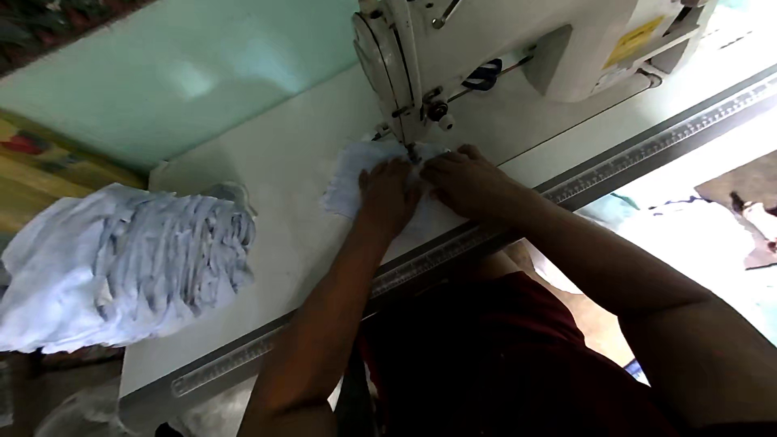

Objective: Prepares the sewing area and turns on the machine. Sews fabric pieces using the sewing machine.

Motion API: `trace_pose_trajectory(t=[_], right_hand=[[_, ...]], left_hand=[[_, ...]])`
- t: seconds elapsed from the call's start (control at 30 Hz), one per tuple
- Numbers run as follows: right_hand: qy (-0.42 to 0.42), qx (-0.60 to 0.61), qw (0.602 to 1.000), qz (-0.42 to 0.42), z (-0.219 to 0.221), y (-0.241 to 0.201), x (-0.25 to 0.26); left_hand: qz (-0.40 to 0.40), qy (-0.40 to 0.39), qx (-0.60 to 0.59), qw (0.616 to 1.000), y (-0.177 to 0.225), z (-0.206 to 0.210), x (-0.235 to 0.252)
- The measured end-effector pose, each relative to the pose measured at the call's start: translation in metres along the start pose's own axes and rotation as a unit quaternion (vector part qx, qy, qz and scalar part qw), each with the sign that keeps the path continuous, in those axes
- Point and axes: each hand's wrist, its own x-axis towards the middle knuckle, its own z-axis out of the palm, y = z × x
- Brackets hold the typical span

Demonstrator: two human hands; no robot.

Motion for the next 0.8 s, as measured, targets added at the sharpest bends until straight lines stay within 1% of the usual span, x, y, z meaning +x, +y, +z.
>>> trace_pose_trajectory(t=[0.13,0.23,0.3,0.37,0.4,0.43,0.47,0.5,0.53,0.57,0.6,0.8], right_hand=[[0.004,-0.012,1.000,-0.004,-0.001,0.012,0.007],[-0.001,-0.007,1.000,0.014,0.000,0.018,0.009],[0.013,0.011,0.999,0.030,0.001,0.021,0.008],[0.045,0.022,0.998,0.029,0.001,0.021,0.004],[0.074,0.025,0.997,0.013,0.001,0.019,0.002],[0.101,0.028,0.994,-0.016,0.002,0.017,0.000],[0.118,0.034,0.991,-0.052,0.004,0.015,-0.002],[0.113,0.042,0.989,-0.082,0.006,0.013,-0.003],[0.103,0.040,0.989,-0.102,0.007,0.012,-0.003],[0.086,0.037,0.990,-0.107,0.007,0.011,-0.003],[0.073,0.036,0.992,-0.100,0.007,0.011,-0.002],[0.035,0.017,0.999,-0.034,0.005,0.012,0.004]], left_hand=[[-0.097,-0.044,0.023,0.994,0.028,-0.003,0.004],[-0.131,-0.064,0.023,0.989,0.036,-0.005,0.009],[-0.142,-0.081,0.010,0.986,0.034,-0.012,0.012],[-0.117,-0.056,0.004,0.992,0.023,-0.023,0.008],[-0.075,-0.019,-0.004,0.997,0.013,-0.027,0.004],[-0.005,0.021,-0.014,1.000,0.000,-0.028,-0.001],[0.072,0.035,-0.025,0.996,-0.010,-0.028,-0.005],[0.133,0.025,-0.034,0.990,-0.017,-0.026,-0.009],[0.165,0.000,-0.028,0.986,-0.022,-0.023,-0.012],[0.170,-0.021,-0.020,0.985,-0.024,-0.018,-0.016],[0.158,-0.033,-0.019,0.987,-0.023,-0.015,-0.019],[0.108,-0.033,0.000,0.994,-0.018,-0.007,-0.013]])
